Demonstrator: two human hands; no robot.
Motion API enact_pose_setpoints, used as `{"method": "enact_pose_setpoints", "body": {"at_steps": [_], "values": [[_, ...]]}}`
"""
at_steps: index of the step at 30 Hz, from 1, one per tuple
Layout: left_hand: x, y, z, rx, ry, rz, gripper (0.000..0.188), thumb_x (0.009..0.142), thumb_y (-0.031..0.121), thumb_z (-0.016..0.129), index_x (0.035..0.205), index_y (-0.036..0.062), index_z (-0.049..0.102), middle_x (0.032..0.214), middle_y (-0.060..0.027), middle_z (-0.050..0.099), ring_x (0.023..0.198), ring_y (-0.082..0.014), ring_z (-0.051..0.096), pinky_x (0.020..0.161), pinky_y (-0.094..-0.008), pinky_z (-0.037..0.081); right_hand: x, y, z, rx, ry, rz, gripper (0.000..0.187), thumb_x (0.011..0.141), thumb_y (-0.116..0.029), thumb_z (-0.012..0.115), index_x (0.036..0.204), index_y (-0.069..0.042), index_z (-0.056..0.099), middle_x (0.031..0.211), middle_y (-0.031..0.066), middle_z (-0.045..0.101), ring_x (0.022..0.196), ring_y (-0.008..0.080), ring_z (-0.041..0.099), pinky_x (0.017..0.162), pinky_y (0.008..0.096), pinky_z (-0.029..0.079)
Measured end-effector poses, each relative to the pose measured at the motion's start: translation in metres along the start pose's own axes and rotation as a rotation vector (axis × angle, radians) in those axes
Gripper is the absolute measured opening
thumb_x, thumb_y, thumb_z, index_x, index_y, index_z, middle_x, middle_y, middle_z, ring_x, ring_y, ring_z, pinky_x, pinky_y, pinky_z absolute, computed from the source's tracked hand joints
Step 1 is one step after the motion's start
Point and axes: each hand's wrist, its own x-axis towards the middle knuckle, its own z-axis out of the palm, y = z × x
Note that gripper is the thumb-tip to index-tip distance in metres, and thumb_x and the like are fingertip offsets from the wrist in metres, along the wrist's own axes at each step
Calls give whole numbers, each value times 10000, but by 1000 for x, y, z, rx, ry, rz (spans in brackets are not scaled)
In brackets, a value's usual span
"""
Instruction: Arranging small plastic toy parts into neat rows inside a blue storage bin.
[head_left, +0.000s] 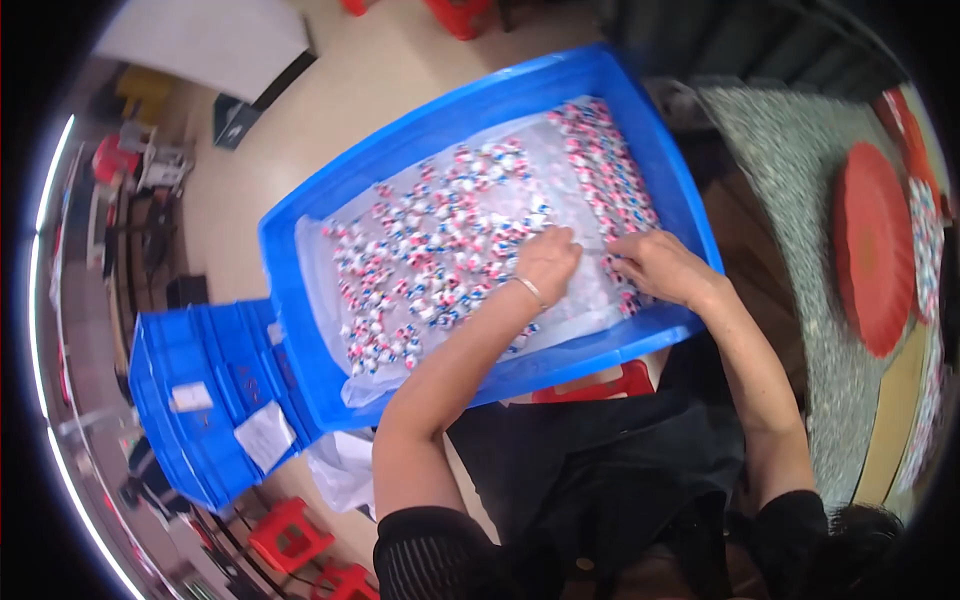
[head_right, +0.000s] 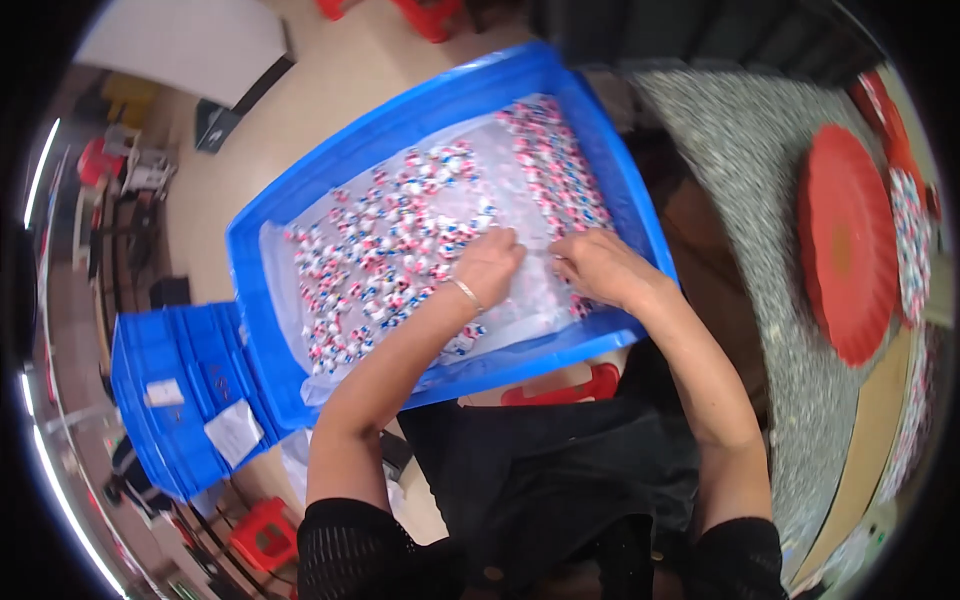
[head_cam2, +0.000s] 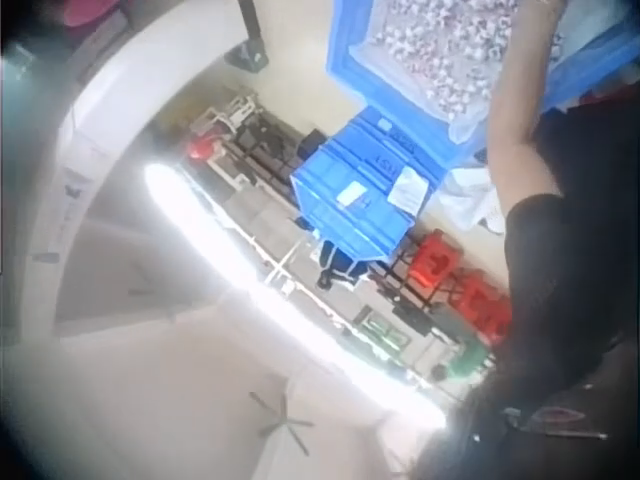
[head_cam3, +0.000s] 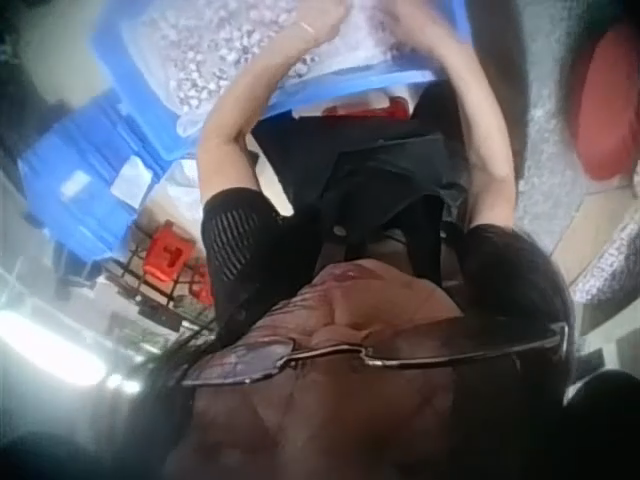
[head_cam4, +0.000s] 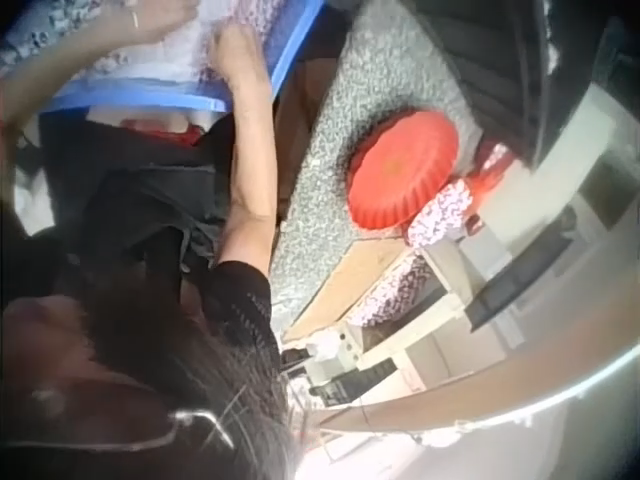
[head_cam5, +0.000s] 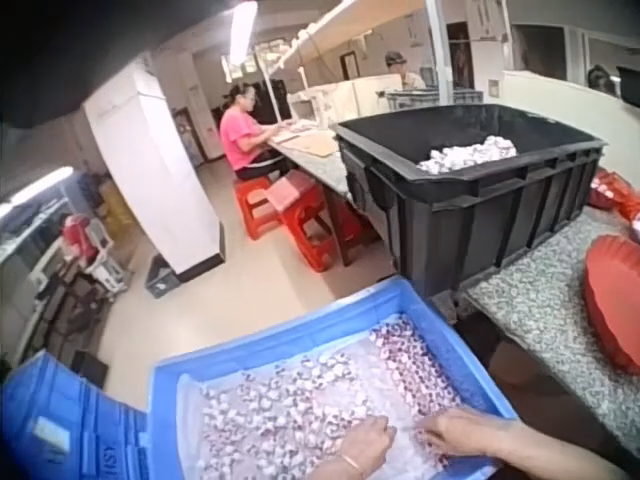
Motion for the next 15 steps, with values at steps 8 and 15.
{"method": "enact_pose_setpoints", "body": {"at_steps": [8, 15], "values": [[42, -49, -37, -1024, 219, -383, 302, 819, 96, 644, 1121, 89, 661, 988, -96, 625, 909, -193, 598, 830, -323, 472, 22, 11, -13, 6, 137, -1, 207, 839, -77, 601, 1017, 11, 660, 923, 230, 659, 915, 379, 635, 807, 441, 496], [104, -104, -25, -751, 432, -571, 211, 818, 90, 701, 991, -6, 628, 846, -57, 636, 726, -115, 617, 676, -252, 511, 85, 26, -14, -43, 152, -1, 194, 824, -87, 598, 969, 28, 654, 990, 211, 653, 970, 393, 614, 865, 451, 483]]}}
